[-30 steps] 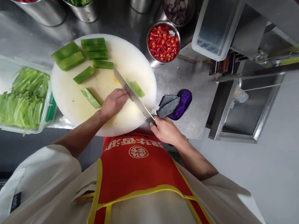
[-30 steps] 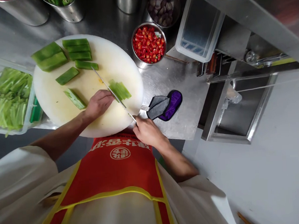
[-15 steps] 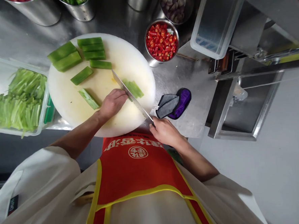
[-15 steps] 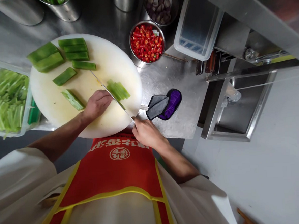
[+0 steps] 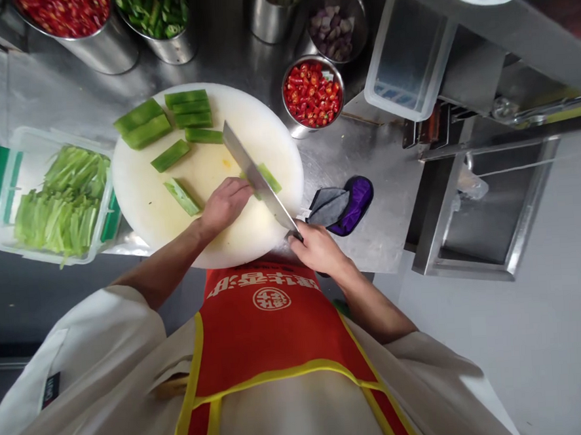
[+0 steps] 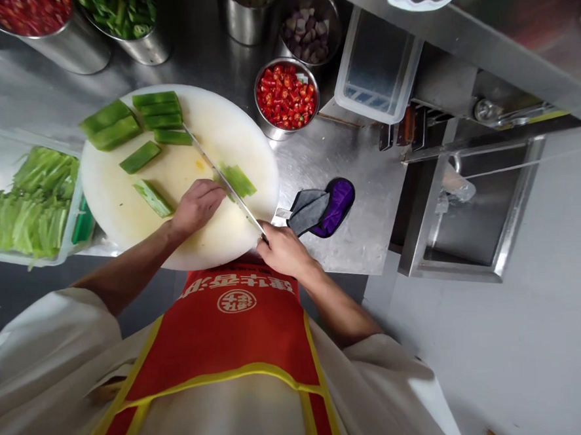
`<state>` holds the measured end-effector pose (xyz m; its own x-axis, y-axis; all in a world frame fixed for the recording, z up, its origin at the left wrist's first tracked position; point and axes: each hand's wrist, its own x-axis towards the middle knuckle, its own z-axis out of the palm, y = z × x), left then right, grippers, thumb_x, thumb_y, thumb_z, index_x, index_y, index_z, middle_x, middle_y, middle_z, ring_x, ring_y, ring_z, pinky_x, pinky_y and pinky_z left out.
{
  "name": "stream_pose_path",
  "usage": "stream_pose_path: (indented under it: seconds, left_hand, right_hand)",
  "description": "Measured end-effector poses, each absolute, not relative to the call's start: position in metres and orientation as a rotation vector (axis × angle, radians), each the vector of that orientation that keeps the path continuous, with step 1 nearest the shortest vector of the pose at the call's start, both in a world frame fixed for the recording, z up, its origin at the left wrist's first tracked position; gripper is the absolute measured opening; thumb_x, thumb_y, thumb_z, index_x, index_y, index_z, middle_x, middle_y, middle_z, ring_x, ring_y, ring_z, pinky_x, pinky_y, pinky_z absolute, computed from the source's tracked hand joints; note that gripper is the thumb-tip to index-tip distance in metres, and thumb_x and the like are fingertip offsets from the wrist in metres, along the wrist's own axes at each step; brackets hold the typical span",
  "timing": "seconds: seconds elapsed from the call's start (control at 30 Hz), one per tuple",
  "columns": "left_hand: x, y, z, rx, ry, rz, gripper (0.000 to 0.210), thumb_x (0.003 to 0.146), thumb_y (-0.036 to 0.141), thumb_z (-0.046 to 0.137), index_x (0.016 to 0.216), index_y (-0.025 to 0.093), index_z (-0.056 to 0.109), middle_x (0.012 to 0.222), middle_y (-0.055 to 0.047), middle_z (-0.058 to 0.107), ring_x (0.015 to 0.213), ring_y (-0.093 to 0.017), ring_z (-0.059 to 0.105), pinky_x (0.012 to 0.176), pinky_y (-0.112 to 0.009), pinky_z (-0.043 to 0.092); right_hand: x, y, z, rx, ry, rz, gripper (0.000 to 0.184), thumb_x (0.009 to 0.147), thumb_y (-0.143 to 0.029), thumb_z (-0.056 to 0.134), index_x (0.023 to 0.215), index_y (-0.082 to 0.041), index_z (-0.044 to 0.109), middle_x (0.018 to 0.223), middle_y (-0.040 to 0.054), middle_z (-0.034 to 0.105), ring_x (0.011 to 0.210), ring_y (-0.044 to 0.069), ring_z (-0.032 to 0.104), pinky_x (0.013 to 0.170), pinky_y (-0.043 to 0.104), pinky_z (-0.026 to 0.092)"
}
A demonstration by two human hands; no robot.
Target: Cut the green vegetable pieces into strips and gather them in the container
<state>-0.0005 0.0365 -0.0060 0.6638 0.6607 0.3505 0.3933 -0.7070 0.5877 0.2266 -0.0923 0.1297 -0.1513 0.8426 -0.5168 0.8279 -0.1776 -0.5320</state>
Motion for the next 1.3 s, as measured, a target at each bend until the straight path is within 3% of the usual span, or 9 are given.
stream_pose_path:
  seconds: [0.07,0.13,0.23,0.4,0.6,0.7,0.97,1.17,1.3]
  left_hand:
    - [0.001,0.038,-0.008,2.445,0.841,0.758,0.024,0.104,0.028,0.051,0.113,0.02,0.071,0.114,-0.01,0.072,0.106,-0.023,0.064,0.093,-0.041,0.057]
    - [0.003,0.037,-0.006,2.465,0.848,0.752,0.024,0.104,0.029,0.051,0.114,0.02,0.071,0.115,-0.011,0.071,0.106,-0.024,0.064,0.093,-0.041,0.057]
    - [0.0,0.03,0.011,2.4,0.934,0.851,0.021,0.104,0.03,0.053,0.111,0.02,0.07,0.112,-0.011,0.069,0.104,-0.022,0.064,0.09,-0.038,0.058]
    - [-0.019,0.029,0.065,2.178,1.234,1.109,0.018,0.102,0.033,0.058,0.112,0.022,0.068,0.105,-0.008,0.067,0.093,-0.019,0.064,0.084,-0.036,0.057]
    - [-0.019,0.067,0.073,2.51,0.683,0.192,0.038,0.097,0.04,0.062,0.13,0.022,0.068,0.136,-0.013,0.063,0.119,-0.029,0.061,0.105,-0.045,0.051]
    - [-0.011,0.085,0.059,2.551,0.567,-0.064,0.043,0.097,0.038,0.06,0.137,0.021,0.065,0.148,-0.014,0.057,0.129,-0.032,0.057,0.113,-0.049,0.044]
    - [0.002,0.114,0.044,2.54,0.436,-0.136,0.038,0.098,0.038,0.057,0.127,0.019,0.071,0.145,-0.015,0.059,0.128,-0.031,0.059,0.113,-0.05,0.043]
    - [0.006,0.128,0.047,2.582,0.365,-0.169,0.034,0.098,0.031,0.054,0.124,0.019,0.071,0.144,-0.013,0.059,0.123,-0.029,0.059,0.11,-0.045,0.045]
    - [0.017,0.133,0.057,2.655,0.384,-0.245,0.049,0.09,0.03,0.063,0.138,0.019,0.062,0.147,-0.013,0.056,0.131,-0.031,0.053,0.115,-0.044,0.041]
  right_hand:
    - [0.23,-0.1,0.137,-1.955,-1.909,1.271,0.046,0.093,-0.021,0.046,0.137,-0.017,0.058,0.098,0.0059,0.076,0.084,0.022,0.069,0.081,0.029,0.049]
    - [0.233,-0.107,0.144,-1.833,-1.85,1.307,0.065,0.091,-0.019,0.046,0.155,-0.018,0.042,0.106,0.0054,0.074,0.088,0.021,0.067,0.085,0.03,0.051]
    - [0.234,-0.117,0.145,-1.681,-1.827,1.322,0.077,0.089,-0.016,0.044,0.164,-0.018,0.027,0.119,0.0085,0.067,0.102,0.022,0.064,0.095,0.033,0.05]
    - [0.225,-0.133,0.122,-1.717,-1.93,1.326,0.073,0.092,-0.015,0.046,0.163,-0.022,0.034,0.126,0.0111,0.058,0.109,0.022,0.061,0.101,0.036,0.049]
    - [0.206,-0.142,0.096,-1.908,-2.192,1.276,0.07,0.097,-0.017,0.047,0.164,-0.033,0.033,0.135,0.0104,0.052,0.101,0.022,0.062,0.093,0.034,0.05]
    - [0.199,-0.139,0.091,-1.912,-2.276,1.262,0.072,0.097,-0.018,0.047,0.165,-0.035,0.03,0.136,0.0107,0.052,0.098,0.022,0.063,0.088,0.033,0.05]
    - [0.192,-0.14,0.089,-1.851,-2.303,1.289,0.072,0.096,-0.016,0.048,0.164,-0.034,0.033,0.14,0.0131,0.053,0.108,0.027,0.063,0.089,0.035,0.051]
    - [0.205,-0.166,0.092,-1.66,-2.281,1.365,0.074,0.093,-0.014,0.054,0.163,-0.031,0.037,0.149,0.0125,0.052,0.121,0.026,0.061,0.099,0.037,0.051]
    - [0.228,-0.195,0.103,-1.619,-2.211,1.354,0.073,0.091,-0.011,0.053,0.161,-0.029,0.041,0.155,0.0128,0.048,0.129,0.027,0.059,0.103,0.039,0.051]
